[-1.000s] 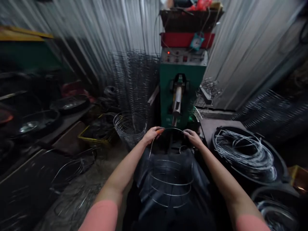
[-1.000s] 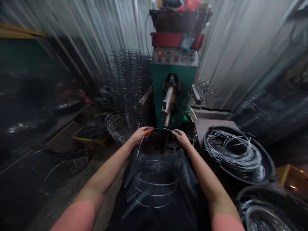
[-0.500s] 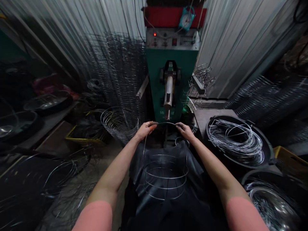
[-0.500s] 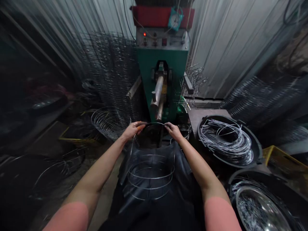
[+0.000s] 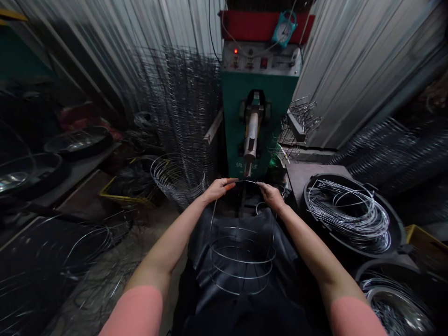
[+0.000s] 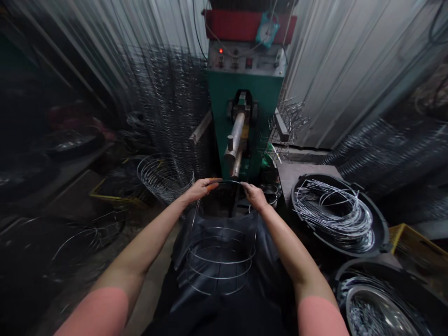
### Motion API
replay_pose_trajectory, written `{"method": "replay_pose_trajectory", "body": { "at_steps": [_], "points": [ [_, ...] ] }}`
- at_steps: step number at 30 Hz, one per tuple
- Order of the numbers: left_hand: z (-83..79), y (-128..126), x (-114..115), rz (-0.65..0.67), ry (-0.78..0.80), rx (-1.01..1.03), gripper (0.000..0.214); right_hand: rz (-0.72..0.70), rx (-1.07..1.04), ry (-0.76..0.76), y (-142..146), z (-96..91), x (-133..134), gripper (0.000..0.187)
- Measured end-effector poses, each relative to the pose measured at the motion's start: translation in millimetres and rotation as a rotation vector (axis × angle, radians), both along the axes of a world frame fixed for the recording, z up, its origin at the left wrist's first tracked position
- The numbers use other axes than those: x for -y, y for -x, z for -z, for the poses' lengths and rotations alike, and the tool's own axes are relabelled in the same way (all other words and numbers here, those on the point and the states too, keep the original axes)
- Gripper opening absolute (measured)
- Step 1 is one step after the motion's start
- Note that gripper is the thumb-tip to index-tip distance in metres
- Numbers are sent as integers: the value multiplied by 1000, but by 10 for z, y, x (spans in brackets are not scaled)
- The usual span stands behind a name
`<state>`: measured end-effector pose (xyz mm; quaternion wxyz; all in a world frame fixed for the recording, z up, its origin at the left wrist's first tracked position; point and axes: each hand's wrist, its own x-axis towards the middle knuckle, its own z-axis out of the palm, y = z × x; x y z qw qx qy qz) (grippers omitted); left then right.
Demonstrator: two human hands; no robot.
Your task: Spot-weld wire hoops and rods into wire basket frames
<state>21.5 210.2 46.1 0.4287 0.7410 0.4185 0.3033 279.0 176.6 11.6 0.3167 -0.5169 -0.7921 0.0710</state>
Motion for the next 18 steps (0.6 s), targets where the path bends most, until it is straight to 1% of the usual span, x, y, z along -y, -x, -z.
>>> {"method": "replay_pose_trajectory", "body": {
  "at_steps": [4,8,12,15,18],
  "points": [
    [31,-57,-38,27,-266,-118,38,2,-24,15,12,17,-20,30],
    [43,-88,-115,56,-391,-219,37,9,-39,37,18,-33,-78,28],
    [27,-91,-250,59,-434,-220,36,3,-54,74,32,-134,-177,27],
    [25,-97,-322,61,-411,-219,35,11,-60,115,44,-179,-223,26],
    [35,-118,-340,56,-381,-202,35,32,-62,132,45,-184,-237,25]
  ]
}}
